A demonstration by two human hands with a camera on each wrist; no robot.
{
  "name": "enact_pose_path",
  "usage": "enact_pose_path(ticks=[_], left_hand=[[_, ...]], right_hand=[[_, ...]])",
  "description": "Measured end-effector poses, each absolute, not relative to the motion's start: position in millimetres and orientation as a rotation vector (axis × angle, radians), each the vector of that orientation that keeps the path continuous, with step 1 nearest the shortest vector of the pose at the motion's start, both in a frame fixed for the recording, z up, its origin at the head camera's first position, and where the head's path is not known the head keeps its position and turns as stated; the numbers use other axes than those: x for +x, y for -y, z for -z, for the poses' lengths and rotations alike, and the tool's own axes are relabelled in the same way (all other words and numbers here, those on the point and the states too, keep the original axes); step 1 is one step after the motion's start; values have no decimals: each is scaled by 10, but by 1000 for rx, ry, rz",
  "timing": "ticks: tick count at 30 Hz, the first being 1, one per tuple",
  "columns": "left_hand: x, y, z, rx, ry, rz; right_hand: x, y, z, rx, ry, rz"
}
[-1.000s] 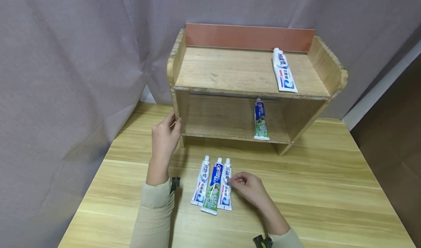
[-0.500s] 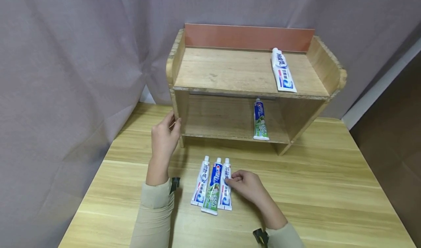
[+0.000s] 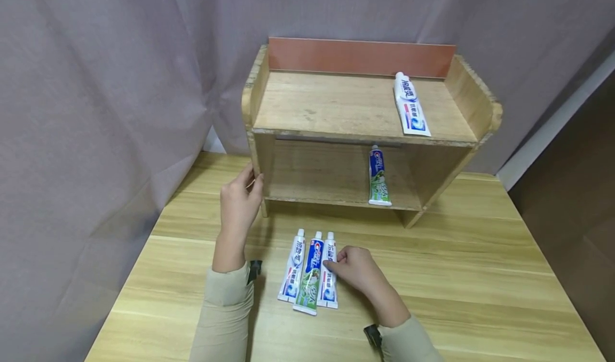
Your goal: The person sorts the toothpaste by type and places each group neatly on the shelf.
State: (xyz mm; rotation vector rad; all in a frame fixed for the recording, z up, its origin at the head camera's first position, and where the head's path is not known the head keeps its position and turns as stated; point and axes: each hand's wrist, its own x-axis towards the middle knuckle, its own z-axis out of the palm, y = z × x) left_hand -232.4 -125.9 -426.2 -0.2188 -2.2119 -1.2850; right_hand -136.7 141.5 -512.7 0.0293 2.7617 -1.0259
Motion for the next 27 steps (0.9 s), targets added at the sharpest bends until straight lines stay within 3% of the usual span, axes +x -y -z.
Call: enact_pose_path(ticks=[27], left_hand=[[-2331,1266,4269,-233,2201,1273]], right_hand=[[-1392,-1382,5102,3,-2791,981]])
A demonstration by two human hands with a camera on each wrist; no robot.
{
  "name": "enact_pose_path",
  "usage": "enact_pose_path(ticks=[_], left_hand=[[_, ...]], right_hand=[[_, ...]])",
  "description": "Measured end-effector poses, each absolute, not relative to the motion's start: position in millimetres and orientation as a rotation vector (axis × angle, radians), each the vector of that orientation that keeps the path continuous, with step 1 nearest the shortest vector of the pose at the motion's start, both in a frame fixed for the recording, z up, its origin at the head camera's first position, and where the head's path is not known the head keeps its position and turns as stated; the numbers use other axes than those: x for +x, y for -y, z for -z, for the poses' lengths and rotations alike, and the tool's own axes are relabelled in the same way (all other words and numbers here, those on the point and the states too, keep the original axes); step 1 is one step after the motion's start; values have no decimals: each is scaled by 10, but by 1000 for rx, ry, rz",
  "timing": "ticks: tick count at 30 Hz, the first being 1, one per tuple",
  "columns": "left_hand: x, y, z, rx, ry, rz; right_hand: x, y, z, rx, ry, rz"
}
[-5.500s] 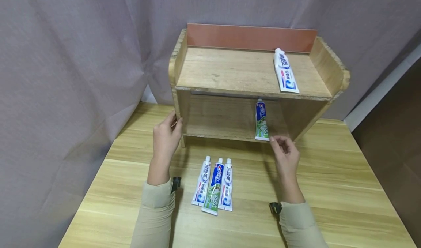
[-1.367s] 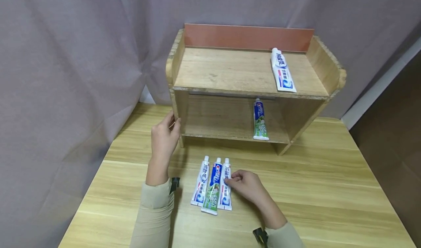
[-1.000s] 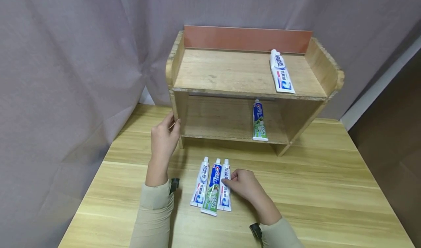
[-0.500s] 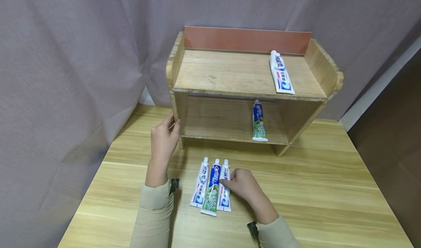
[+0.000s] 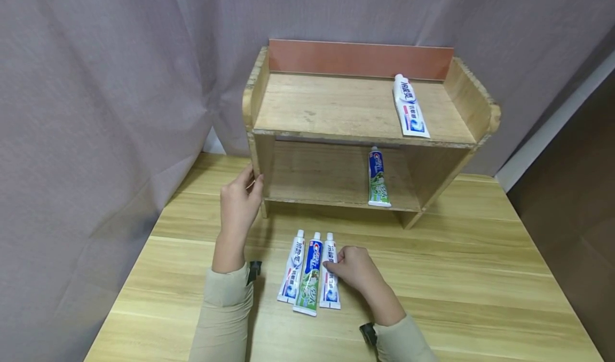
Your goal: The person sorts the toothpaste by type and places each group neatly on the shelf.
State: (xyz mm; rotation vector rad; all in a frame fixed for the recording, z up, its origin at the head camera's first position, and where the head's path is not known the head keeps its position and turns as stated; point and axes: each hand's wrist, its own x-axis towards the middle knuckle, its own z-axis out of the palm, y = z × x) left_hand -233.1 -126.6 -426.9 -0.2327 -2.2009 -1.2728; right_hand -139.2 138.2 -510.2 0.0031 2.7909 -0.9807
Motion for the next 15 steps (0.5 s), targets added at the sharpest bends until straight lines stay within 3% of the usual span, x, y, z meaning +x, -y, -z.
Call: enact_pose_path(ticks=[15], left_hand=[[-2335,1261,4271,-219,2200,1291]], right_hand=[[-1438,-1402,5135,52,-2743,980]])
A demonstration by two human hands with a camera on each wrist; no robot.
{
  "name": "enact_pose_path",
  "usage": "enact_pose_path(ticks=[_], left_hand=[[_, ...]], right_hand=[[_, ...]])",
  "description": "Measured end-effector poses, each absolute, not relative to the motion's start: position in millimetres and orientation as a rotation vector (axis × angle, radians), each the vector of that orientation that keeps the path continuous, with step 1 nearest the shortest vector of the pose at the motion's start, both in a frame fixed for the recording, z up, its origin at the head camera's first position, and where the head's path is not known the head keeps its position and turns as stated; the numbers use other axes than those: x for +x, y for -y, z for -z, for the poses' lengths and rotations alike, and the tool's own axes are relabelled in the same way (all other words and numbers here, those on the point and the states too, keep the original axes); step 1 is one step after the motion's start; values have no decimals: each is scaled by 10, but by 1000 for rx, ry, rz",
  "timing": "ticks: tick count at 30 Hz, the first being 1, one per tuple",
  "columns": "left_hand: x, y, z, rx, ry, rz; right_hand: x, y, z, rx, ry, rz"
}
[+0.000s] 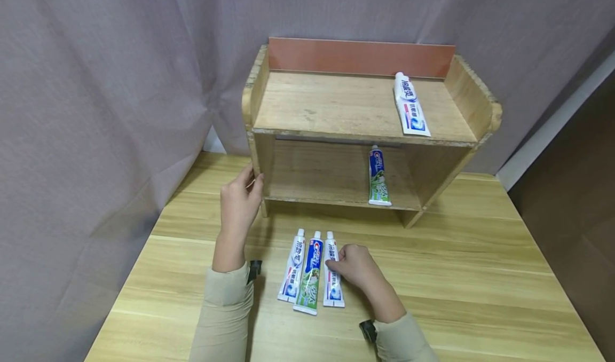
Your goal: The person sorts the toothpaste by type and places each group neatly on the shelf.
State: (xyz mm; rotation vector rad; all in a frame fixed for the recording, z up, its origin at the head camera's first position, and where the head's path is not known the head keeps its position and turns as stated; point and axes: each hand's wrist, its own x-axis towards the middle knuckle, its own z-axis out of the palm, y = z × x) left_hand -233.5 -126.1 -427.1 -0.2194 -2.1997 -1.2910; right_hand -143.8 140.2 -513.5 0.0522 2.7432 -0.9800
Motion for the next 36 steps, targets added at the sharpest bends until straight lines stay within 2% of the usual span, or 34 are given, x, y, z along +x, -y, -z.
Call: enact_pose_path(ticks=[36], left_hand=[[-2333,1273,4281,-220,2218,1305]], right_hand=[[-1472,-1456,5154,2,-2706,1042]])
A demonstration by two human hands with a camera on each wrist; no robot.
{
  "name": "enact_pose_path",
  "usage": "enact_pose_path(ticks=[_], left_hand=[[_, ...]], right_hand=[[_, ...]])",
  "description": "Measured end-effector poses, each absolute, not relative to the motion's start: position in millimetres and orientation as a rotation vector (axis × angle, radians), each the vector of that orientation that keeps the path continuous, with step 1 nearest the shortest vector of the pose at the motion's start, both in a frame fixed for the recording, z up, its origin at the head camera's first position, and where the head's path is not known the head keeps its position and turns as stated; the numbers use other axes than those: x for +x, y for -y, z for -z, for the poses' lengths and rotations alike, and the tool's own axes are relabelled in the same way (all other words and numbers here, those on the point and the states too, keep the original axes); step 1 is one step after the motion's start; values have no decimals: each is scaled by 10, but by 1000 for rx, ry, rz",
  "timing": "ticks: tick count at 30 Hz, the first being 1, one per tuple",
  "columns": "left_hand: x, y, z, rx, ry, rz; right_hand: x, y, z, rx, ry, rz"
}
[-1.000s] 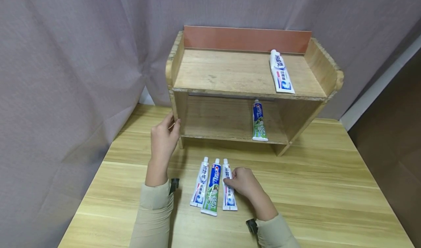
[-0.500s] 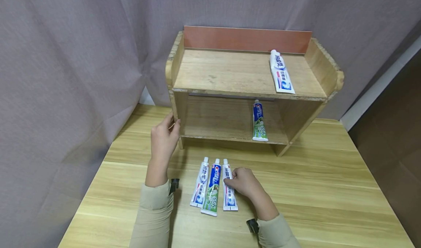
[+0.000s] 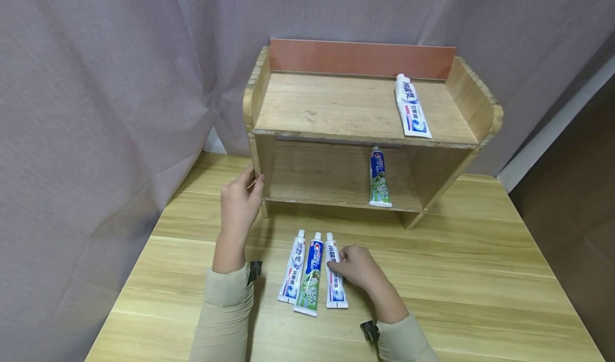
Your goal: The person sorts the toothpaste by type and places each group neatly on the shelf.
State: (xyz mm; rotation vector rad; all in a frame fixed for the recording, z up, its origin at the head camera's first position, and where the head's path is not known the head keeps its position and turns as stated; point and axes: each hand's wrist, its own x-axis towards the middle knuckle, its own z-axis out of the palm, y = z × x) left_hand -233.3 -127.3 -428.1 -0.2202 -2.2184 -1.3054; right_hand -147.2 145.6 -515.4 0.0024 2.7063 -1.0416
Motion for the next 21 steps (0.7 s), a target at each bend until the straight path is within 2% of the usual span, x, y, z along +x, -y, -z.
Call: enact_pose_path(ticks=[21], left_hand=[[-2339,1272,4278,-232,2203,1310]], right_hand=[[-1461,-1536,5214,35,-2682,1126]])
